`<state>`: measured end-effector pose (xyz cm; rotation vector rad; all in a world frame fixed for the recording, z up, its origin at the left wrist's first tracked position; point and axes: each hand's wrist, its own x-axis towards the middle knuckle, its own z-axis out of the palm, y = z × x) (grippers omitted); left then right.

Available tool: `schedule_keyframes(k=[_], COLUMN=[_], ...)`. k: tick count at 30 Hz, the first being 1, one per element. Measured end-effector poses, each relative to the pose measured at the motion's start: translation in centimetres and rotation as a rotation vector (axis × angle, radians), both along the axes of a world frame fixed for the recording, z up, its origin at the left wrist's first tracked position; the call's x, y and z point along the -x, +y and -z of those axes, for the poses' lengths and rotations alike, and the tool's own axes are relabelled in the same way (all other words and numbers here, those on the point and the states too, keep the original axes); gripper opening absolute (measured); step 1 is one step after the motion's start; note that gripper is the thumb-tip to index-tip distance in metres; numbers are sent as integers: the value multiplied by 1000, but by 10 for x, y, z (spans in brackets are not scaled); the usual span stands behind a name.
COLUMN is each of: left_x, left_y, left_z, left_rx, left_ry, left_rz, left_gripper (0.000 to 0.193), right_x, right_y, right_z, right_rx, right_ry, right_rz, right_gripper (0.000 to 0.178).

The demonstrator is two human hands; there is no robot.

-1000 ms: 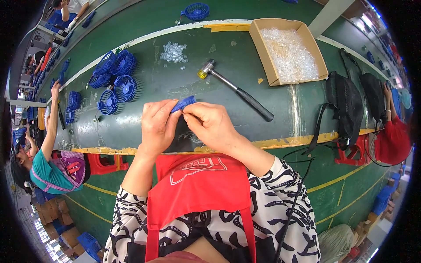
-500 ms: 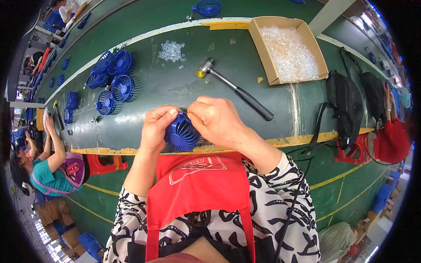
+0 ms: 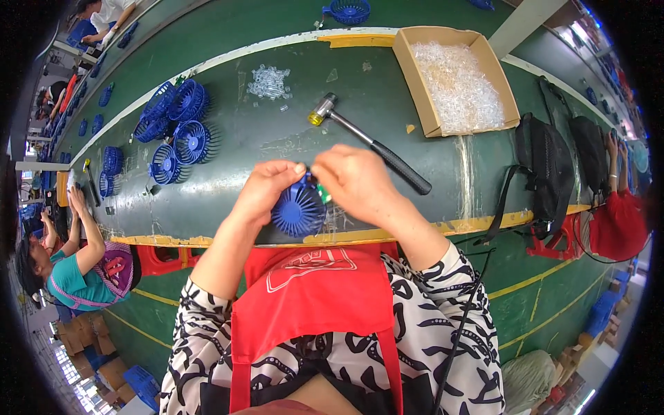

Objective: The person assembles portable fan parts by inserting circuit boards into fan grilles by hand, tapping them securely with a small mallet, and placing the assembled pieces onto the conveyor belt.

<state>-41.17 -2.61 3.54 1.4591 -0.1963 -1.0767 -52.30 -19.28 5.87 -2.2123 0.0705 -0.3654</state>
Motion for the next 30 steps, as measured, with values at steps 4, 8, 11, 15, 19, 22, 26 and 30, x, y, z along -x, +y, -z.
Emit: schedule_keyframes(k=[4, 8, 11, 15, 19, 22, 26, 30], left_x=[-35, -28, -4, 28, 32, 32, 33, 33], left_y=[-18, -12, 13, 27, 26, 25, 26, 31], left_z=[2, -10, 3, 8, 13, 13, 15, 17], left_rx=[-115, -302, -236, -303, -343, -333, -331, -320], left_ry=[-179, -836, -1279, -1423, -1393, -1372, -1379, -1375], left_rz=[70, 3, -82, -12, -82, -88, -82, -97], left_gripper=[23, 33, 60, 92, 103, 105, 106, 107], right_x=[-7, 2, 10, 18, 21, 25, 23, 35], right_y=[-23, -34, -31, -7, 14, 16, 14, 21], right_z=[4, 24, 22, -4, -13, 3, -12, -52], right_rx=[500, 594, 493, 217, 295, 361, 312, 126], right_ry=[12, 108, 102, -41, -127, 35, -186, -435], right_rz=[320, 361, 325, 207, 97, 79, 116, 241], right_gripper=[22, 16, 16, 23, 29, 31, 32, 17])
